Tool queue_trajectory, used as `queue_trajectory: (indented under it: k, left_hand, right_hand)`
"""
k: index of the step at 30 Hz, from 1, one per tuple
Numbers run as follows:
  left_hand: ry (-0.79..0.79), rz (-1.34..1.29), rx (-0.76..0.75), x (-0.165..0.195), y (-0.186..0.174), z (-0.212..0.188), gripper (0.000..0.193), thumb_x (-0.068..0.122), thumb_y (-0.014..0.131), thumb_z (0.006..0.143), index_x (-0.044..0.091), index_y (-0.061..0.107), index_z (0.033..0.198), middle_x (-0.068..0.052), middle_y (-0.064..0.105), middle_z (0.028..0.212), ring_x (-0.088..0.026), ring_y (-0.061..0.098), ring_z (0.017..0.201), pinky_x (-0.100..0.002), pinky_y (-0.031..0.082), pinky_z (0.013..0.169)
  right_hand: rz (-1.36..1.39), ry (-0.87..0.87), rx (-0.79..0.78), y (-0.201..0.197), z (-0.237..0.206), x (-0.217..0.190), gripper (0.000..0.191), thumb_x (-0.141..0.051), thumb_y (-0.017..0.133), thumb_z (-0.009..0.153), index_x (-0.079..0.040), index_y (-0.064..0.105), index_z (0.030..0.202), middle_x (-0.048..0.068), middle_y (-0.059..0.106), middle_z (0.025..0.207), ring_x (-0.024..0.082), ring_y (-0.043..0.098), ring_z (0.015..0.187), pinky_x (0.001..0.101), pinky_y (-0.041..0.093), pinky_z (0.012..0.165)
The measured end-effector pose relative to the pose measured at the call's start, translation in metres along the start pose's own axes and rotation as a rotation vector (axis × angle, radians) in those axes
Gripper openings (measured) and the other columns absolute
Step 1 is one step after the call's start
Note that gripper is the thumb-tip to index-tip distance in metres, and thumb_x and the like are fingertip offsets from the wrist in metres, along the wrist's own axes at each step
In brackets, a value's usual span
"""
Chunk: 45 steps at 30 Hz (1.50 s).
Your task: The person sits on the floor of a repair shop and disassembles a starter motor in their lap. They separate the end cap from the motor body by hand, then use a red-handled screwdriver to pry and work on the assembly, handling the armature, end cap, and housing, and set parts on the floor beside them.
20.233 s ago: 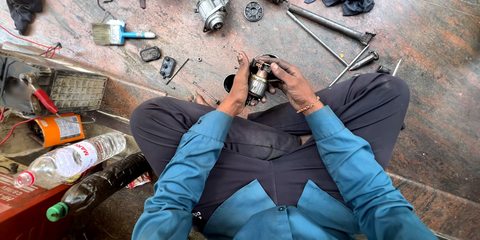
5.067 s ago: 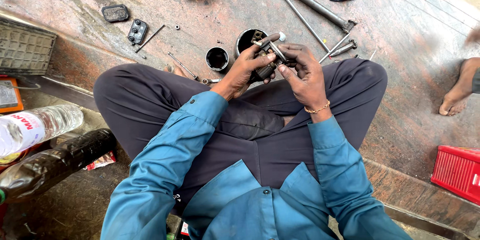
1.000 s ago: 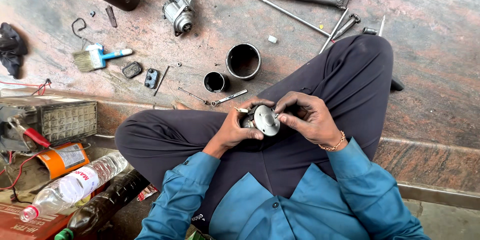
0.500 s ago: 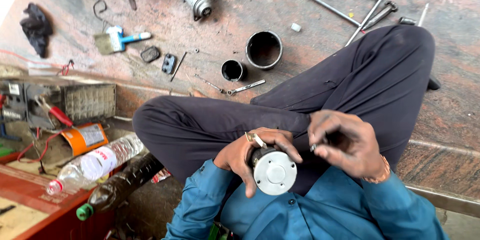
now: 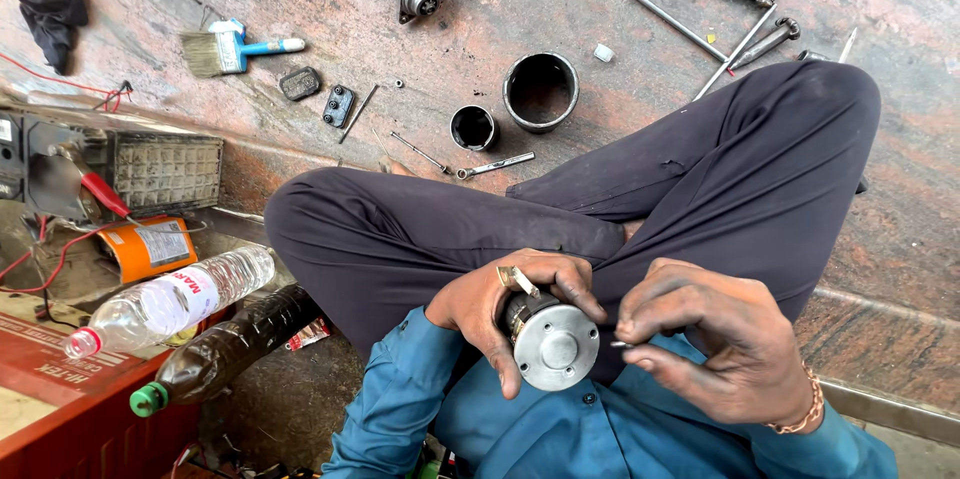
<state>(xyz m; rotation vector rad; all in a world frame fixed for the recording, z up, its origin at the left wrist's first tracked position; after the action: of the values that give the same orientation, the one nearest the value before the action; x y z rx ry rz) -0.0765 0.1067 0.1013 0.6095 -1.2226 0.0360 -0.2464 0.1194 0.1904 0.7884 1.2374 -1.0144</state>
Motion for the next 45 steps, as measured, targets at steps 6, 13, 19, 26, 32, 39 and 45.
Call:
queue_trajectory:
  k: [6, 13, 19, 26, 32, 39, 45]
  left_hand:
    - [-0.020, 0.093, 0.030, 0.008, -0.004, 0.001, 0.074, 0.051, 0.097, 0.062, 0.008, 0.063, 0.112, -0.003, 0.065, 0.103, -0.014, 0.063, 0.089, -0.029, 0.048, 0.078]
    - [-0.031, 0.216, 0.092, 0.014, -0.007, 0.003, 0.072, 0.047, 0.097, 0.064, 0.008, 0.063, 0.114, 0.000, 0.065, 0.104, -0.014, 0.067, 0.095, -0.029, 0.052, 0.085]
    - [-0.048, 0.262, 0.167, 0.018, -0.007, 0.005, 0.072, 0.044, 0.098, 0.064, 0.007, 0.067, 0.117, -0.001, 0.067, 0.108, -0.014, 0.068, 0.101, -0.030, 0.053, 0.091]
    - [-0.062, 0.400, 0.255, 0.023, -0.011, 0.008, 0.077, 0.044, 0.096, 0.064, 0.007, 0.068, 0.126, -0.004, 0.068, 0.112, -0.016, 0.069, 0.105, -0.033, 0.055, 0.098]
    - [-0.068, 0.527, 0.344, 0.019, -0.017, 0.010, 0.084, 0.051, 0.094, 0.062, 0.007, 0.066, 0.127, -0.006, 0.070, 0.118, -0.023, 0.071, 0.114, -0.036, 0.056, 0.099]
    - [-0.061, 0.494, 0.318, 0.002, -0.021, 0.010, 0.071, 0.049, 0.082, 0.085, 0.006, 0.062, 0.138, -0.011, 0.069, 0.129, -0.028, 0.068, 0.125, -0.042, 0.051, 0.109]
    - [-0.130, 0.439, 0.364, -0.018, -0.024, 0.011, 0.072, 0.047, 0.084, 0.082, 0.003, 0.058, 0.133, -0.013, 0.070, 0.123, -0.029, 0.070, 0.118, -0.041, 0.054, 0.101]
  right_hand:
    - [-0.351, -0.023, -0.016, 0.022, 0.021, -0.013, 0.027, -0.009, 0.086, 0.075, -0.009, 0.072, 0.099, 0.004, 0.074, 0.093, 0.016, 0.073, 0.081, 0.0291, 0.059, 0.068]
    - [-0.476, -0.016, 0.000, 0.026, 0.025, -0.013, 0.027, -0.010, 0.086, 0.073, -0.009, 0.073, 0.096, 0.003, 0.073, 0.093, 0.018, 0.072, 0.081, 0.0305, 0.059, 0.070]
    - [-0.508, 0.031, 0.042, 0.025, 0.021, -0.006, 0.023, -0.011, 0.085, 0.075, -0.010, 0.073, 0.094, 0.003, 0.075, 0.093, 0.018, 0.075, 0.086, 0.0293, 0.060, 0.071]
    - [-0.501, 0.204, 0.070, 0.017, 0.013, 0.010, 0.020, -0.006, 0.083, 0.076, -0.007, 0.074, 0.093, 0.004, 0.075, 0.093, 0.011, 0.073, 0.076, 0.0240, 0.058, 0.062]
    - [-0.283, 0.447, 0.115, 0.006, 0.000, 0.046, 0.015, 0.002, 0.076, 0.083, -0.001, 0.073, 0.097, 0.007, 0.074, 0.099, 0.010, 0.070, 0.087, 0.0245, 0.058, 0.074]
    - [0.095, 0.568, 0.210, -0.008, -0.021, 0.087, 0.020, 0.006, 0.070, 0.088, 0.006, 0.073, 0.109, 0.013, 0.072, 0.115, 0.013, 0.069, 0.101, 0.0273, 0.060, 0.086]
    - [0.113, 0.633, 0.256, -0.015, -0.034, 0.109, 0.018, 0.006, 0.071, 0.090, 0.005, 0.072, 0.107, 0.014, 0.073, 0.114, 0.013, 0.068, 0.099, 0.0266, 0.059, 0.082]
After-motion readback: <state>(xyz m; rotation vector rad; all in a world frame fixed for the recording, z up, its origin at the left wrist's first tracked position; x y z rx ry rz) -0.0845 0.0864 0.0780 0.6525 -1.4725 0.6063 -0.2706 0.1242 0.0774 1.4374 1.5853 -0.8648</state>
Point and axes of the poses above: each hand's wrist, its own z-axis towards the middle knuckle, its own y-axis out of the palm, x = y × z, the point moved 7 cm from there along z, towards the middle knuckle
